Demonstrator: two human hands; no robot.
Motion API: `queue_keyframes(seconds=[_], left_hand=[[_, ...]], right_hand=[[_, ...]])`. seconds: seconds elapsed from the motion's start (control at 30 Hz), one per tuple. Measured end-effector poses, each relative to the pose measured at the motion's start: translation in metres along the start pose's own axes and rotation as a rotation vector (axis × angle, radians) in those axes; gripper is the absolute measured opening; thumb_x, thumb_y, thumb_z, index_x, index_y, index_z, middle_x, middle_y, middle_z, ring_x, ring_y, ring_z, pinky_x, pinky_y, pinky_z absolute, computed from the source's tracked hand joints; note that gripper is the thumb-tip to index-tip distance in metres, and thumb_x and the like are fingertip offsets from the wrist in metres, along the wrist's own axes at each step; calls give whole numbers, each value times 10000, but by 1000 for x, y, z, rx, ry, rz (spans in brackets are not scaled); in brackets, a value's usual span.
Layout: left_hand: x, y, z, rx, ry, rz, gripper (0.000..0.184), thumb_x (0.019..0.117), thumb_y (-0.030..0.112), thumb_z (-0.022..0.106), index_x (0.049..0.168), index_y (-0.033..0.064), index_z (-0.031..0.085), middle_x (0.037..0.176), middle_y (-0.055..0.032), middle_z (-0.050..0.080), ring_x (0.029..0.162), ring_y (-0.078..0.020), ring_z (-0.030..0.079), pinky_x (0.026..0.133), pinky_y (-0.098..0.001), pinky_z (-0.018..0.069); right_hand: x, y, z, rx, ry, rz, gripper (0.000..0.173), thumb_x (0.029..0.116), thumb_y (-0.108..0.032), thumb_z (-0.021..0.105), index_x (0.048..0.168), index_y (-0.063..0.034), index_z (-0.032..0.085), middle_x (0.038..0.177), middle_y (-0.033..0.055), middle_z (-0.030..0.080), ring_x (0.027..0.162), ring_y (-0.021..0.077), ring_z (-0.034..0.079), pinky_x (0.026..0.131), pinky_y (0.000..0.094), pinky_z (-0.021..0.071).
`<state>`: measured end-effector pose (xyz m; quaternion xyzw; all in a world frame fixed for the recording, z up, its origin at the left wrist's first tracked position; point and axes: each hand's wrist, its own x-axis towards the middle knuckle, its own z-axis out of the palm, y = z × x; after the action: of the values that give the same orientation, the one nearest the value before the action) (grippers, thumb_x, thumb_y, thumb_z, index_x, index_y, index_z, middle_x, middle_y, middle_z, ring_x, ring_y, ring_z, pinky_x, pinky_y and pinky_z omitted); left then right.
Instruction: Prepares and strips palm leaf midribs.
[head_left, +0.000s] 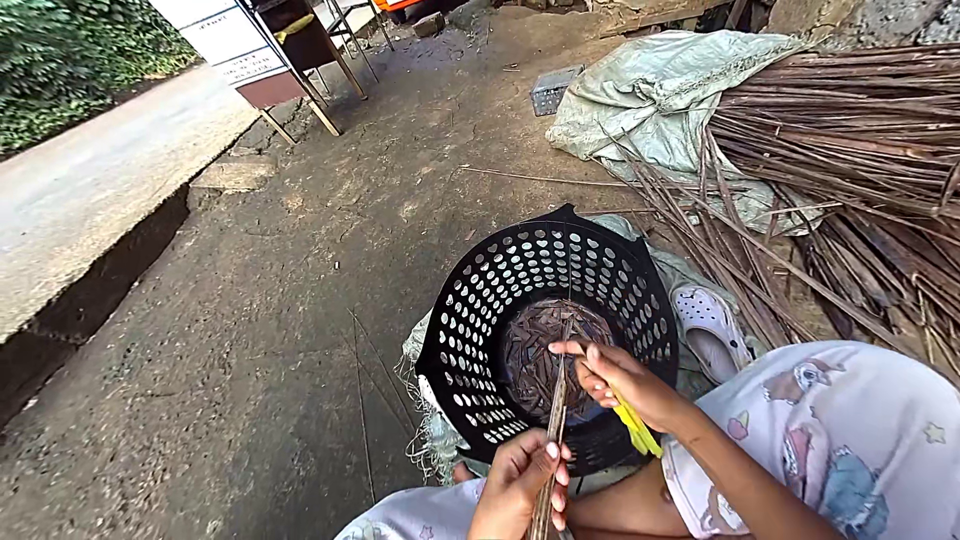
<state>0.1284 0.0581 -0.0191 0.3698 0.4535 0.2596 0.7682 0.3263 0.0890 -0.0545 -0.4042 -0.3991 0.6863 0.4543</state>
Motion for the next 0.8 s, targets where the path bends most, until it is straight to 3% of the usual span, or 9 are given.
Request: queue_keyframes(seconds=[0.1,0.13,0.17,0.23,0.3,0.37,0.53,0.67,0.8], left_hand=[[1,3,4,-25,128,27,348,1001,-68,324,868,98,600,601,140,577,471,87,511,477,-75,442],[2,2,6,-28,153,30,349,1001,-70,323,858,96,594,588,140,560,459,91,489,464,-70,420],[2,2,7,-33,172,35,350,1001,-71,323,846,96,588,575,141,541,446,97,467,450,-65,398],[2,2,8,-49,185,50,357,998,-72,322,825,100,582,560,146,518,434,105,441,437,-57,374],[2,1,7,-69,175,73,360,988,-69,328,815,106,591,559,151,520,433,109,440,437,-55,372],[2,0,7,-61,162,95,352,983,-70,348,818,108,603,566,152,531,440,112,443,441,-54,372],[3,-2,9,-9,163,145,367,951,-93,385,764,135,603,566,157,554,445,119,457,439,-54,375],[2,-3,6,-87,131,157,376,931,-91,409,755,137,650,565,144,589,442,116,474,433,-57,379],[6,-5,7,-145,152,130,401,918,-99,389,723,139,646,543,133,579,423,110,459,420,-61,365]], right_hand=[[-18,8,5,-414,-70,-69,451,1053,-183,331,1301,109,569,875,6,543,735,15,462,676,190,384],[-22,6,7,-463,-130,-83,452,1041,-151,345,1298,139,578,1036,168,651,887,137,565,815,284,442],[-25,4,8,-484,-202,-100,448,1034,-120,355,1303,160,576,1198,279,652,1063,249,617,963,356,458],[-24,6,9,-520,-279,-215,395,1011,-63,408,1237,183,619,1203,331,655,1104,295,646,1002,356,464],[-19,15,9,-522,-276,-350,328,975,-63,490,1132,176,651,928,232,685,811,135,603,773,232,473],[-16,21,7,-467,-308,-325,289,963,-101,552,1093,152,605,755,78,575,670,10,473,647,157,388],[-11,20,8,-335,-317,-188,173,939,-96,585,874,64,596,692,-50,495,629,-84,414,595,101,326],[-11,18,7,-220,-327,-153,122,921,-84,590,849,11,615,672,-126,498,614,-129,425,584,73,335],[-9,14,8,-219,-319,-115,108,912,-72,605,848,14,618,662,-126,494,600,-122,422,571,81,335]])
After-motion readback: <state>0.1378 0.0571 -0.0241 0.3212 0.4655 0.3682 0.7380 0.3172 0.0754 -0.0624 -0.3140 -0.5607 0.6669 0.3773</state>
